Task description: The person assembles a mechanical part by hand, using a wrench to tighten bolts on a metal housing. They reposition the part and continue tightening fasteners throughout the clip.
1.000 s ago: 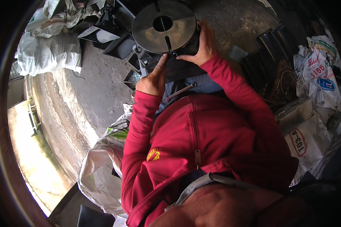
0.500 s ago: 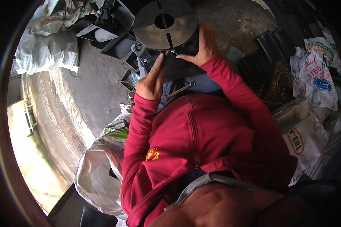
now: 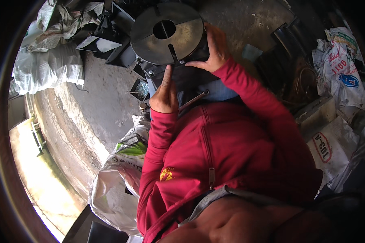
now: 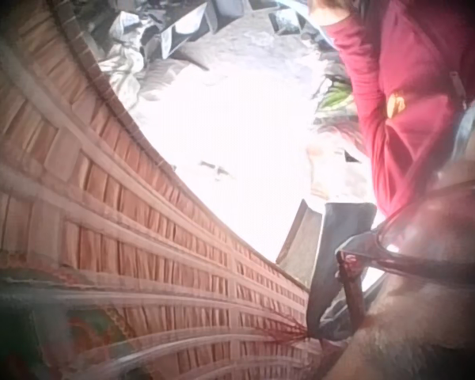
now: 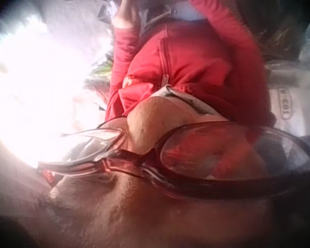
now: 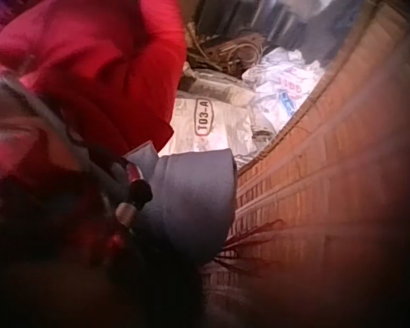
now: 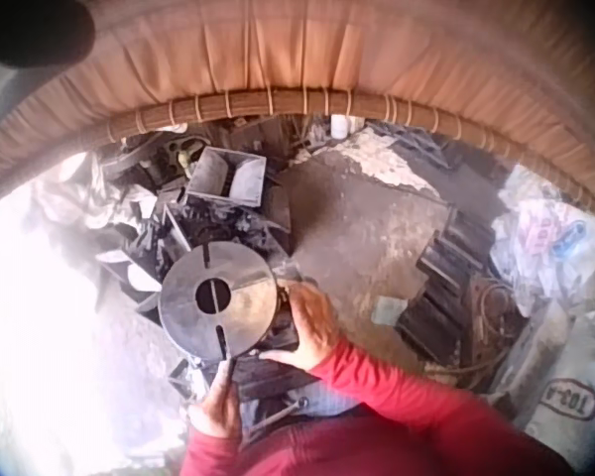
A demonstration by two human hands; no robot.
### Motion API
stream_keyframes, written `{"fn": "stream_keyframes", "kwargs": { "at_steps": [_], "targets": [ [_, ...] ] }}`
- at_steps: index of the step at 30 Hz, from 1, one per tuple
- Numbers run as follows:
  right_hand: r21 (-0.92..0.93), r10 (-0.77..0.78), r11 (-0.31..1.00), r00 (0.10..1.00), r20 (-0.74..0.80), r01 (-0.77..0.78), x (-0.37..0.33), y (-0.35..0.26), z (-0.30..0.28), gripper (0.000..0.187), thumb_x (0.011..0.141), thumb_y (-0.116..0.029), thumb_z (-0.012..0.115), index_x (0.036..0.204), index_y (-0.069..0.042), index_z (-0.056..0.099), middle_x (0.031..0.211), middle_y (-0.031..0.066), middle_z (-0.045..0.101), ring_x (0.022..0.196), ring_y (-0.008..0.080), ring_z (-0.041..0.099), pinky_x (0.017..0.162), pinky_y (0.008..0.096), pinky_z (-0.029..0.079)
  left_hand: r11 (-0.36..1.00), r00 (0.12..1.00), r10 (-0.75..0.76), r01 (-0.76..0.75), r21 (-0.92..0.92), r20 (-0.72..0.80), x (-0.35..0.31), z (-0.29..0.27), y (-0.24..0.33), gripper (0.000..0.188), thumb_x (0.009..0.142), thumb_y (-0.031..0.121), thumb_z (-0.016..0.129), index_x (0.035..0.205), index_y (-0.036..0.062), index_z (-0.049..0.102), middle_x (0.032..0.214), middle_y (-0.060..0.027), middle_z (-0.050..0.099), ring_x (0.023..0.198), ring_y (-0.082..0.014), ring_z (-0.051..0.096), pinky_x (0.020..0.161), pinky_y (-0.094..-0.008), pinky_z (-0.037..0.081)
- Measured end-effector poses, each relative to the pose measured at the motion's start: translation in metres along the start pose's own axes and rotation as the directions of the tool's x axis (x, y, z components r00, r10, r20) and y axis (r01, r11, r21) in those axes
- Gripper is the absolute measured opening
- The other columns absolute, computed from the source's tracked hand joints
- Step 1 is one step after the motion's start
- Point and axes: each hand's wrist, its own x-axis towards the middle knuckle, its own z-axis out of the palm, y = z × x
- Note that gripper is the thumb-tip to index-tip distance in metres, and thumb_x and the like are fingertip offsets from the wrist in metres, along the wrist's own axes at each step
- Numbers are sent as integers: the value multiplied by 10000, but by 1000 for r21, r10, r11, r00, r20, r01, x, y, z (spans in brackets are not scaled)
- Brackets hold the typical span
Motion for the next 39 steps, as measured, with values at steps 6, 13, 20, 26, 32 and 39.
{"fn": "stream_keyframes", "kwargs": {
  "at_steps": [6,13,20,26,32,39],
  "targets": [
    [-36,-42,998,999,10,42,2,1,0,1231,528,-496,905,1453,2,264,1387,227,410,1249,403,412,1043,498,349,978,976,204,-207,-34,-74,-1,-13,11,616,838,-73,558,1421,115,493,627,-108,504,482,-199,500,503,-293,438],
    [-36,144,989,989,-41,-145,5,-16,2,1248,468,-449,922,1484,-84,296,1373,144,455,1232,343,442,1028,479,342,992,998,61,-64,-105,-29,-7,-2,-8,550,912,-34,514,1442,103,462,633,-102,512,513,-152,476,539,-260,431],
    [-46,178,983,984,-29,-180,7,-18,2,1231,492,-457,911,1493,-101,290,1371,128,455,1239,336,436,1025,487,329,989,1000,-1,0,-150,-4,-13,4,-6,531,932,-9,496,1449,103,452,631,-89,512,523,-132,476,534,-258,430],
    [-69,217,973,976,-34,-219,9,-24,3,1223,509,-456,905,1500,-108,277,1377,126,451,1250,334,425,1032,498,314,994,1000,7,-5,-109,18,-3,-1,3,540,930,-23,485,1454,99,442,658,-94,532,541,-147,505,562,-248,448],
    [-33,187,981,981,-59,-189,3,-16,6,1232,495,-433,912,1499,-101,278,1394,138,434,1258,343,417,1037,497,321,996,998,70,-70,-56,-9,8,-3,11,552,922,-17,507,1453,122,449,723,-135,612,548,-140,525,544,-252,441],
    [5,163,987,987,-6,-163,0,-10,1,1227,497,-408,915,1500,-100,278,1420,134,415,1278,348,397,1059,492,327,1000,998,-25,25,9,65,-2,-1,12,569,891,-30,543,1431,138,485,654,-155,585,504,-196,561,520,-311,467]
  ]
}}
